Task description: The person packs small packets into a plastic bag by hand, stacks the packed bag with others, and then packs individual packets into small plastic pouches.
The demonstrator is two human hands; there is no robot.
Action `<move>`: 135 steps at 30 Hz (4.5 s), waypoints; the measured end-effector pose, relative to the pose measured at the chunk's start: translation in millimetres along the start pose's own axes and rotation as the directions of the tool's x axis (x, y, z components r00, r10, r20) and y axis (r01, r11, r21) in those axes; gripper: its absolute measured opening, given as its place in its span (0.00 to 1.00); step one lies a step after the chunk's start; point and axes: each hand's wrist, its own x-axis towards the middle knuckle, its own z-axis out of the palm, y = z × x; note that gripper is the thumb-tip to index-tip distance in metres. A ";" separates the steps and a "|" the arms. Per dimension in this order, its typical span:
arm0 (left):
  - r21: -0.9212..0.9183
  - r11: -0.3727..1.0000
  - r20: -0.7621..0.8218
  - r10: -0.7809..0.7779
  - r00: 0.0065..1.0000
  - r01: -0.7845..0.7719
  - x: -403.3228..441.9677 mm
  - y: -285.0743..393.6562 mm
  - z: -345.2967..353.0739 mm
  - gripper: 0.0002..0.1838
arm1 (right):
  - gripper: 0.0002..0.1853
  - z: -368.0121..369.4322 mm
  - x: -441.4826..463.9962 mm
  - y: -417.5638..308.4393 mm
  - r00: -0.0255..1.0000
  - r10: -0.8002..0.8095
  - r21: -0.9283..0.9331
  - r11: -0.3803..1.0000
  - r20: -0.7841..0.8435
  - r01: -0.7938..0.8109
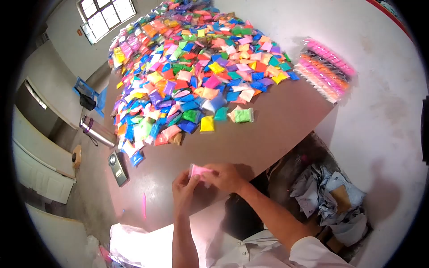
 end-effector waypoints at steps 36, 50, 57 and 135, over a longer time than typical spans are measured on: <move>0.065 0.997 0.060 -0.033 0.998 0.029 0.6 -4.1 3.9 0.09 | 0.13 -4.7 3.6 3.4 0.998 0.054 0.139 0.989 -0.038 -0.048; -0.016 0.996 0.130 0.092 0.987 -0.091 1.8 -15.3 -0.5 0.14 | 0.14 -5.8 5.1 -7.9 0.996 -0.090 0.020 0.996 -0.025 0.090; 0.108 0.994 0.153 -0.008 0.988 -0.009 -6.4 2.3 13.8 0.14 | 0.12 -4.9 3.3 -1.7 0.997 0.067 0.113 0.992 -0.046 -0.061; 0.058 0.996 -0.066 0.065 0.996 -0.061 -0.3 -10.3 31.8 0.09 | 0.08 -11.9 4.4 0.4 0.996 0.022 0.208 0.978 -0.083 -0.004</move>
